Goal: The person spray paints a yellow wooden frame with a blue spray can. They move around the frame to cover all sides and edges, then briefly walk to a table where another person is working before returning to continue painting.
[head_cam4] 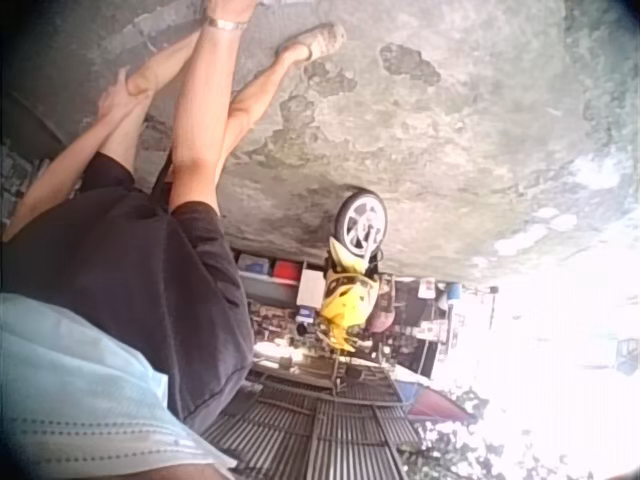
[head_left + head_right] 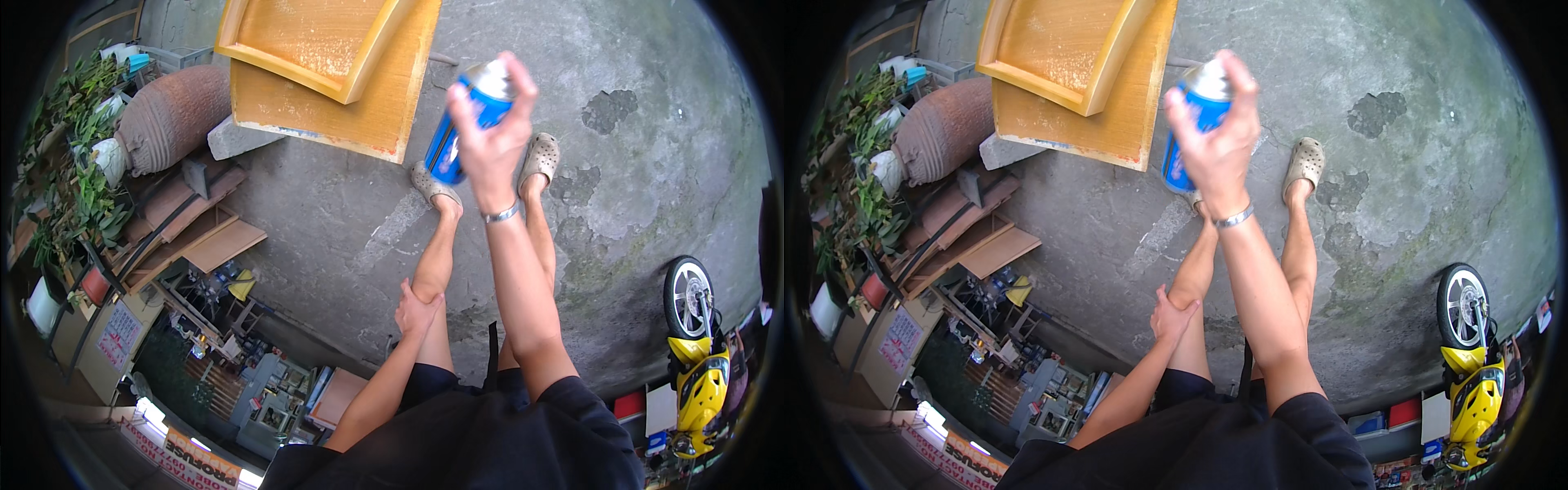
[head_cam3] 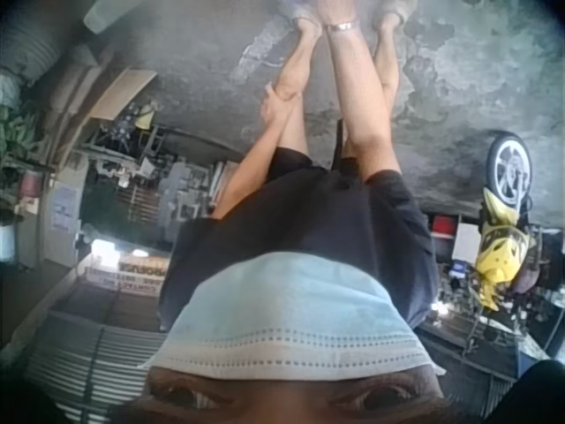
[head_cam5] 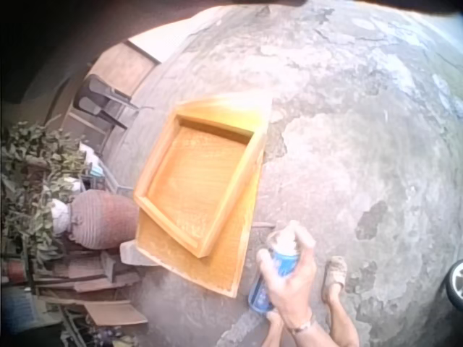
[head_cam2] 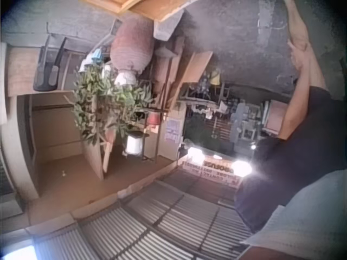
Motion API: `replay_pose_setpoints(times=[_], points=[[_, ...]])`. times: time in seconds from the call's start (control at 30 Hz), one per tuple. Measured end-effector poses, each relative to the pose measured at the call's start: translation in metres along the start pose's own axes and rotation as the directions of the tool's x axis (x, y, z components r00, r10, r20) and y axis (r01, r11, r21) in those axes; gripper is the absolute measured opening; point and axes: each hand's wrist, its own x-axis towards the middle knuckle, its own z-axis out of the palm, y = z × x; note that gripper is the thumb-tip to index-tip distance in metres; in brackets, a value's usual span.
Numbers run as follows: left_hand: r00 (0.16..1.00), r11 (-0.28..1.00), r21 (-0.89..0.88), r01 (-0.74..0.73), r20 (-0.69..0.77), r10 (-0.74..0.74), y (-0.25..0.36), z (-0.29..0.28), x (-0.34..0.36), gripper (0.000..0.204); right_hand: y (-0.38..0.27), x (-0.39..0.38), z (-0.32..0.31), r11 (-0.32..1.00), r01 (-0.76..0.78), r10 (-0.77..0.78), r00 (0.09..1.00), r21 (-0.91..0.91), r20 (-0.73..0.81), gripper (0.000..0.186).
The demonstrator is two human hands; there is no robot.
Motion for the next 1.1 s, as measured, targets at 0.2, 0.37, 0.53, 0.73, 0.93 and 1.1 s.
replay_pose_setpoints(times=[0.2, 0.37, 0.53, 0.73, 0.93, 1.1], points=[[1.0, 1.0, 0.025, 0.017, 0.007, -0.017, 0.009, -0.006, -0.001, 0.104, 0.005, -0.009, -0.01, 0.999, -0.047, 0.046, 0.998, 0.011, 0.037, 0.064], [0.999, 0.999, 0.031, -0.017, -0.032, 0.018, 0.011, -0.002, 0.003, 0.104, -0.012, -0.094, -0.027, 0.993, -0.094, 0.113, 0.911, -0.067, 0.398, 0.067], [1.0, 0.999, 0.022, 0.025, 0.018, -0.026, 0.02, -0.008, -0.002, 0.105, -0.005, -0.064, -0.031, 0.998, -0.045, 0.06, 0.916, -0.046, 0.398, 0.067], [0.999, 0.998, 0.044, 0.047, 0.008, -0.047, 0.032, -0.007, -0.003, 0.105, 0.021, 0.074, -0.017, 1.0, 0.025, -0.028, 0.982, 0.016, 0.188, 0.065], [0.998, 0.996, 0.057, 0.069, -0.009, -0.069, 0.04, -0.002, -0.005, 0.106, 0.028, 0.191, -0.019, 0.991, 0.131, -0.132, 0.984, -0.017, -0.123, 0.061], [0.998, 0.996, 0.063, 0.064, -0.01, -0.064, 0.047, -0.001, -0.008, 0.103, 0.031, 0.203, -0.026, 0.985, 0.175, -0.171, 0.976, 0.012, -0.134, 0.061]])
